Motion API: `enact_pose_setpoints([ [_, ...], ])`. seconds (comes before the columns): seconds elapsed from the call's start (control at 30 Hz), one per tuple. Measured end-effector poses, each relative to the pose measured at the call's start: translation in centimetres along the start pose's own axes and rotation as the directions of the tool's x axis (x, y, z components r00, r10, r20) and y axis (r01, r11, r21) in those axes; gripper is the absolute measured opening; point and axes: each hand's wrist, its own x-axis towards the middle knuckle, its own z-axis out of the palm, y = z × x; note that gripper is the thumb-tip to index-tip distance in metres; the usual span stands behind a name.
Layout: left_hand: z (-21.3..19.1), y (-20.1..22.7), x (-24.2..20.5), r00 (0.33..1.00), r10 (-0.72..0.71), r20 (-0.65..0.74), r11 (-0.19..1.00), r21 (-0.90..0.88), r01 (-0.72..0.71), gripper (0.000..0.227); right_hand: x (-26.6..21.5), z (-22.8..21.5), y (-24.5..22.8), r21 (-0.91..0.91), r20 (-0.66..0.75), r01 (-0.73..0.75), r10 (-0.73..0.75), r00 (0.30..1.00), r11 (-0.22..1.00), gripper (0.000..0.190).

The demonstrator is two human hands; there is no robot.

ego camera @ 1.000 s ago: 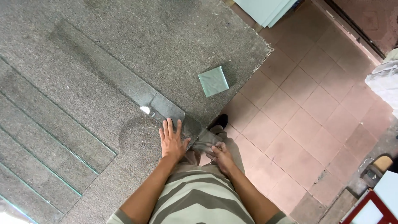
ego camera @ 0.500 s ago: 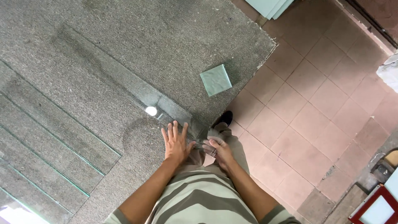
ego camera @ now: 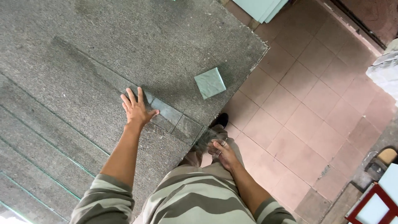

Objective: The person is picking up small, rectangular glass panes from a workbench and stacking them into a neat pile.

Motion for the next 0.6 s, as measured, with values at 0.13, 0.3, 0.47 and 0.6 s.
enact_pose_setpoints([
  [0.13,0.2,0.1,-0.1,1.000,0.016,0.010,1.000,0.017,-0.016,0.133,-1.4,0.8,-0.3,0.026,0.006,-0.046,0.046,0.999,0.999,0.023],
  [0.3,1.1,1.3,-1.7,0.999,0.014,0.038,0.999,0.043,-0.016,0.134,-4.6,4.9,-2.1,0.011,0.051,-0.050,0.050,0.997,0.999,0.022],
  [0.47,2.2,3.4,-3.8,0.998,0.023,0.051,0.997,0.079,-0.027,0.127,-2.3,3.5,-0.2,-0.042,0.028,-0.047,0.049,0.998,0.998,0.036],
  [0.6,2.8,4.3,-5.2,0.997,0.031,0.066,0.994,0.105,-0.038,0.126,-1.4,4.4,-0.3,-0.086,0.044,-0.024,0.028,0.999,0.996,0.052],
])
